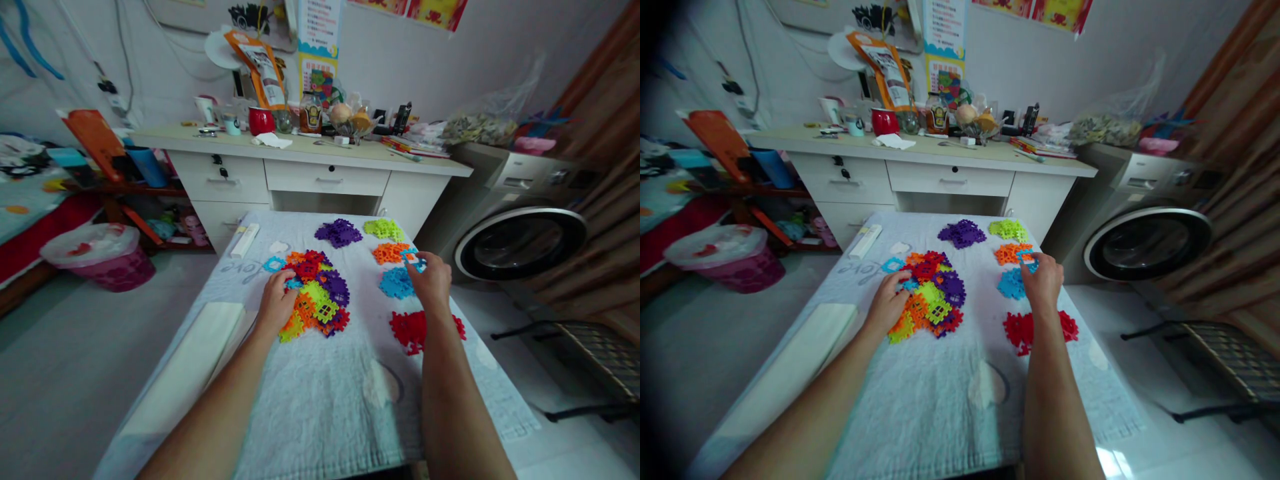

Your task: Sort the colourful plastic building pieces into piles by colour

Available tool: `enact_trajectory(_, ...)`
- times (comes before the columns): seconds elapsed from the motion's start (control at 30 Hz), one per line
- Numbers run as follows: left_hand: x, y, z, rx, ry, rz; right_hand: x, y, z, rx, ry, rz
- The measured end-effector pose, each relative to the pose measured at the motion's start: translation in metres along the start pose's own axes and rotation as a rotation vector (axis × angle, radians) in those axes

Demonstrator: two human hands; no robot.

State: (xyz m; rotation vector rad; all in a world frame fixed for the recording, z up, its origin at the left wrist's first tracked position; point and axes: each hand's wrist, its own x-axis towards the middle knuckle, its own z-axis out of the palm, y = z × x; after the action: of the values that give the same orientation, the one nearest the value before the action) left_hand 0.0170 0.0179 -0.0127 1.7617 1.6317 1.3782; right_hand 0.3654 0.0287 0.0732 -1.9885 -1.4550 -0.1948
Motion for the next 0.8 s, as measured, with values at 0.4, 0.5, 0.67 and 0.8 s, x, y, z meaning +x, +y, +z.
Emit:
enact_trajectory(0.4, 0.002, -0.011, 0.003, -0.146, 0.119, -0.134, 0.001, 0.022, 0.007, -0.086, -0.053, 0.142)
enact_trajectory(0.5, 0.002, -0.012, 0.004, -0.164, 0.146, -0.158, -0.003, 0.003, 0.010, 0.009, 0.028, 0.022)
enact_trajectory(0.67, 0.004, -0.006, 0.002, -0.144, 0.150, -0.150, -0.033, -0.053, 0.029, 0.304, -0.179, -0.340)
enact_trajectory(0.8, 0.004, -0.001, -0.003, -0.079, 0.146, -0.098, -0.064, -0.086, 0.048, 0.292, -0.487, -0.536)
